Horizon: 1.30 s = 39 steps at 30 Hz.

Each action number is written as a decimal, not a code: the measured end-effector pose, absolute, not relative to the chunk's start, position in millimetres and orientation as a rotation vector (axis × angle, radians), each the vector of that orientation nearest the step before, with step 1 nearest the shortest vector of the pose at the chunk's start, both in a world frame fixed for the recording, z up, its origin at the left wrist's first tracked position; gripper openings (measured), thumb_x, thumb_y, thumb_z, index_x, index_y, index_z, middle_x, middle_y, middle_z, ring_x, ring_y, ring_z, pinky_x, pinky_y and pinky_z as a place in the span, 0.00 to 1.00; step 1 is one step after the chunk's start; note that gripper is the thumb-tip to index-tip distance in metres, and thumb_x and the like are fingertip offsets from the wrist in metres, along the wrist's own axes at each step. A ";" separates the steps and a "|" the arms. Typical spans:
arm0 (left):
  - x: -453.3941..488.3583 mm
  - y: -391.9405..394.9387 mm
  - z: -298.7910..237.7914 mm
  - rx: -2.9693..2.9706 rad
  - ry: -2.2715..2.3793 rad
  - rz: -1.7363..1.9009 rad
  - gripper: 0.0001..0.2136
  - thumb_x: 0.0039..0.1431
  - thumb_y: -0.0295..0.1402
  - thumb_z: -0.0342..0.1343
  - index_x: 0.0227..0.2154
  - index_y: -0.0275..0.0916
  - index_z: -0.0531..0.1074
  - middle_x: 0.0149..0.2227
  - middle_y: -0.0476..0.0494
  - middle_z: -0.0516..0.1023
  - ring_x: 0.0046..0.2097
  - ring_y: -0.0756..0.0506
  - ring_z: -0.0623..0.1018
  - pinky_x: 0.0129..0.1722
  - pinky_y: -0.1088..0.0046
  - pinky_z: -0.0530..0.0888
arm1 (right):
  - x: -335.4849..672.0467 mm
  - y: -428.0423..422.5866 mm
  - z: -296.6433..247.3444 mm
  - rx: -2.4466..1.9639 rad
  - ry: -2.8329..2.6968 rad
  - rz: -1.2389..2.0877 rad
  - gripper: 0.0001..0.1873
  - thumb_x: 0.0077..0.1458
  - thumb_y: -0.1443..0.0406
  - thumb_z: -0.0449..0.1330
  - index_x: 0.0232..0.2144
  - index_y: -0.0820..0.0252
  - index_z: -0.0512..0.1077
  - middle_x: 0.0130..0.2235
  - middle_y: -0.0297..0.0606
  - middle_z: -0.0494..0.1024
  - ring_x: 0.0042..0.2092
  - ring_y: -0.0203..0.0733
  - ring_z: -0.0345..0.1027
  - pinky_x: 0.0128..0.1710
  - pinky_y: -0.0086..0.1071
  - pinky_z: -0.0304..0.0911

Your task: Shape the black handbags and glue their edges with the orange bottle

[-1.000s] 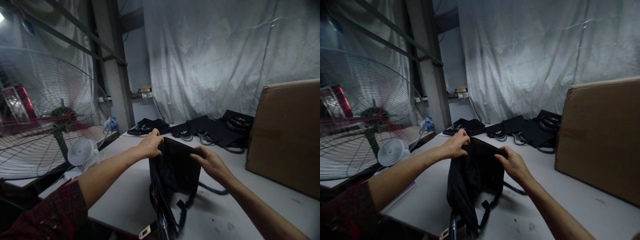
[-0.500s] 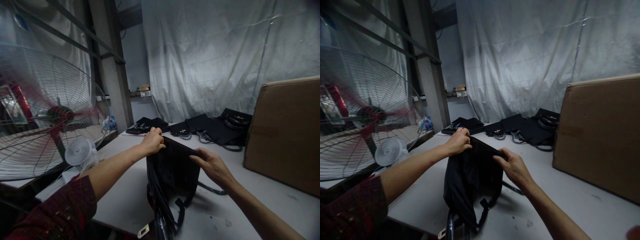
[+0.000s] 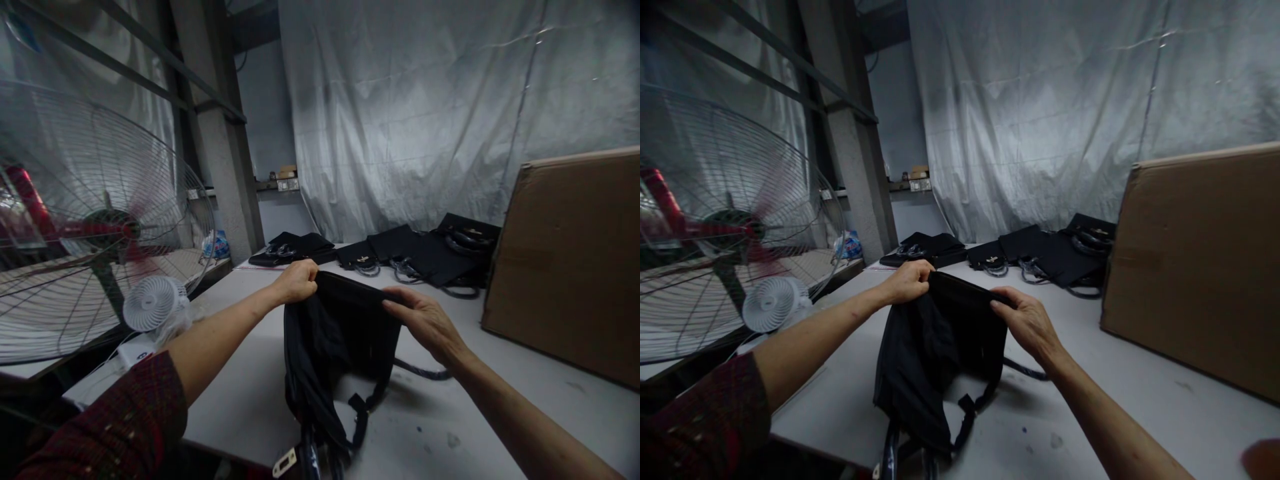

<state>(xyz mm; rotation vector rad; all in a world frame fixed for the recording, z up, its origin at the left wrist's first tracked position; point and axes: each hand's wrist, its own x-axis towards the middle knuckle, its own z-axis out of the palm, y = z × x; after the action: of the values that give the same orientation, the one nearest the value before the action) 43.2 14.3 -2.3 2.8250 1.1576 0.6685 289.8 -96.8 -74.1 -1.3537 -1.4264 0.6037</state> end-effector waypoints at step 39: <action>54.0 14.0 2.2 2.669 1.258 0.712 0.06 0.49 0.34 0.60 0.24 0.36 0.76 0.25 0.48 0.77 0.30 0.49 0.74 0.29 0.75 0.64 | 281.1 -78.8 -60.7 -1.483 -1.379 0.469 0.14 0.44 0.59 0.57 0.31 0.61 0.76 0.24 0.32 0.73 0.26 0.36 0.64 0.26 0.29 0.57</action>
<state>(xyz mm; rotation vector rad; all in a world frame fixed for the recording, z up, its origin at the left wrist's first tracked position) 54.0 14.0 2.2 2.6685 1.2579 0.7116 281.1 -78.8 -60.7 -1.4832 -1.3786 0.4688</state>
